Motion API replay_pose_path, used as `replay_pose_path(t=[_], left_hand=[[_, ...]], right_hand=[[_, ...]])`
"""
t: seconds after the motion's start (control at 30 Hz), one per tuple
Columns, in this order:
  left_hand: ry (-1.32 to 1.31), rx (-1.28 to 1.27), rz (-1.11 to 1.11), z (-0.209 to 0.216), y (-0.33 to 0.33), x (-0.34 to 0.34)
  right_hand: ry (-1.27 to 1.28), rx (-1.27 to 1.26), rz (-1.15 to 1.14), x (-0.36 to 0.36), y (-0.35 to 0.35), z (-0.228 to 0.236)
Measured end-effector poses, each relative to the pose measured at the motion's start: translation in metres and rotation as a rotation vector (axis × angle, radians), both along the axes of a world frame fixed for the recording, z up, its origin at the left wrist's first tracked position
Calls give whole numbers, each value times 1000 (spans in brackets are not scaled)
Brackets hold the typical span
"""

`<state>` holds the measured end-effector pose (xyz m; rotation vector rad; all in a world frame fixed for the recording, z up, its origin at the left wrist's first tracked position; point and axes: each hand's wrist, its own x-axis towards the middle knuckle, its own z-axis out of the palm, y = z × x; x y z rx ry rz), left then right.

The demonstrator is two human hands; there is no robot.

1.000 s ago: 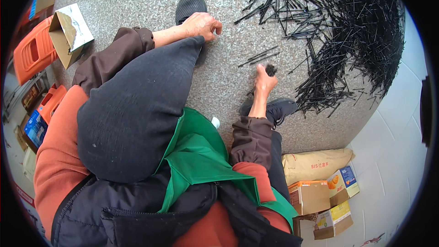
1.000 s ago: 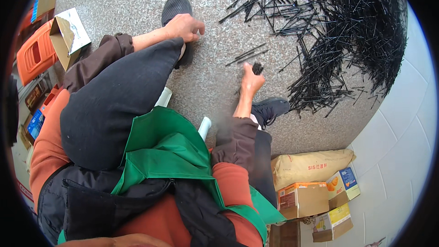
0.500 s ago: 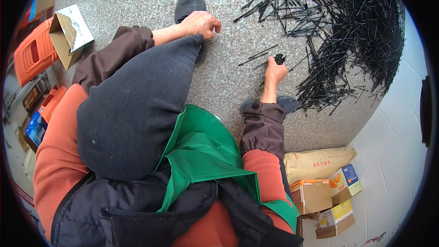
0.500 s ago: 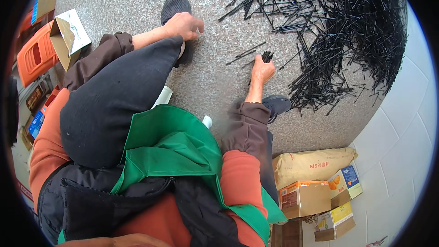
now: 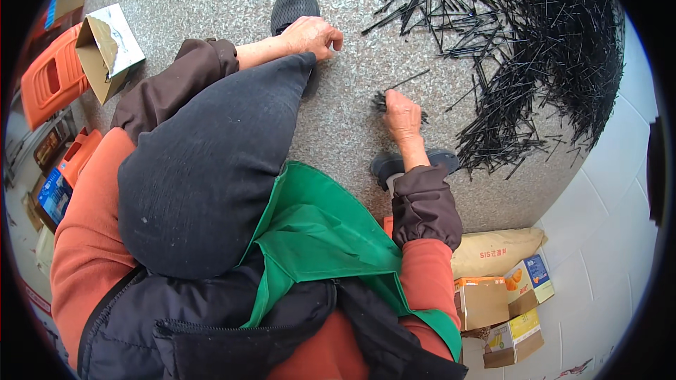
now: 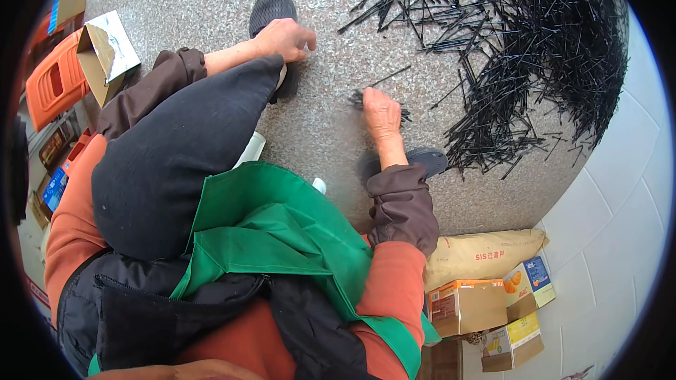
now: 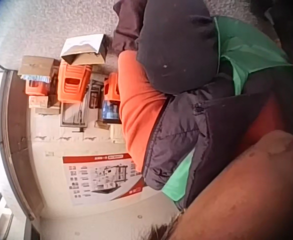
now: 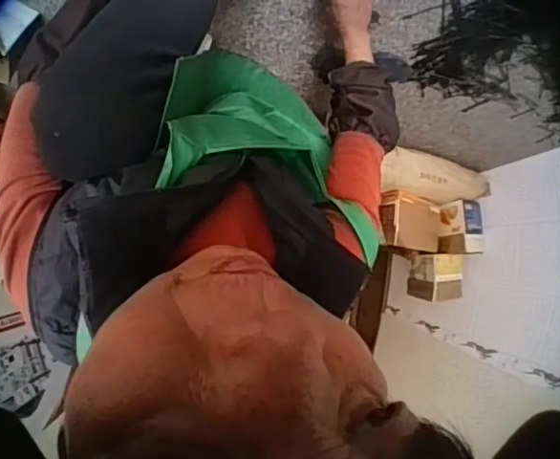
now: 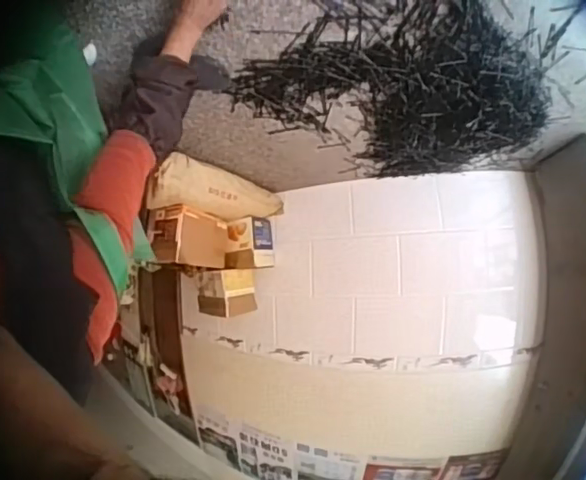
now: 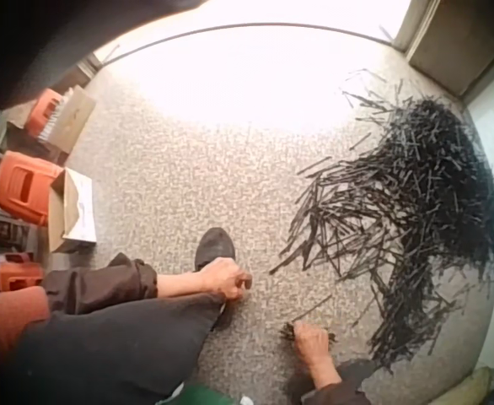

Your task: Sort black plastic ties into piles, bundle them together, and secure them with blue plastic clips.

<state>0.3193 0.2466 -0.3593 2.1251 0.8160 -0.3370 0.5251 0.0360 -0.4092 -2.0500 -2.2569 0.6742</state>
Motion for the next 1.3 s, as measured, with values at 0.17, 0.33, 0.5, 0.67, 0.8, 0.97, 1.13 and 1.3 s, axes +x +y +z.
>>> replay_pose_path(t=[0.17,0.33,0.5,0.67,0.8,0.97,1.13,1.3], left_hand=[[-1,-10,-11,0,-2,3],[8,-5,-20,-2,0,4],[4,-11,-7,-1,1,1],[16,-19,-22,-3,1,3],[3,-49,-18,1,3,4],[-198,-712,353,7,14,18],[-417,-1455,603,11,9,37],[-524,-1630,637,13,14,24]], right_hand=[[-62,45,-145,19,19,10],[-91,-79,-180,33,17,14],[-176,31,-487,82,-3,25],[-410,-58,-242,120,-17,16],[-316,-154,-252,118,-15,14],[515,-253,-926,53,45,30],[1918,-262,-1198,-38,132,79],[1369,-162,-1049,-62,165,72]])
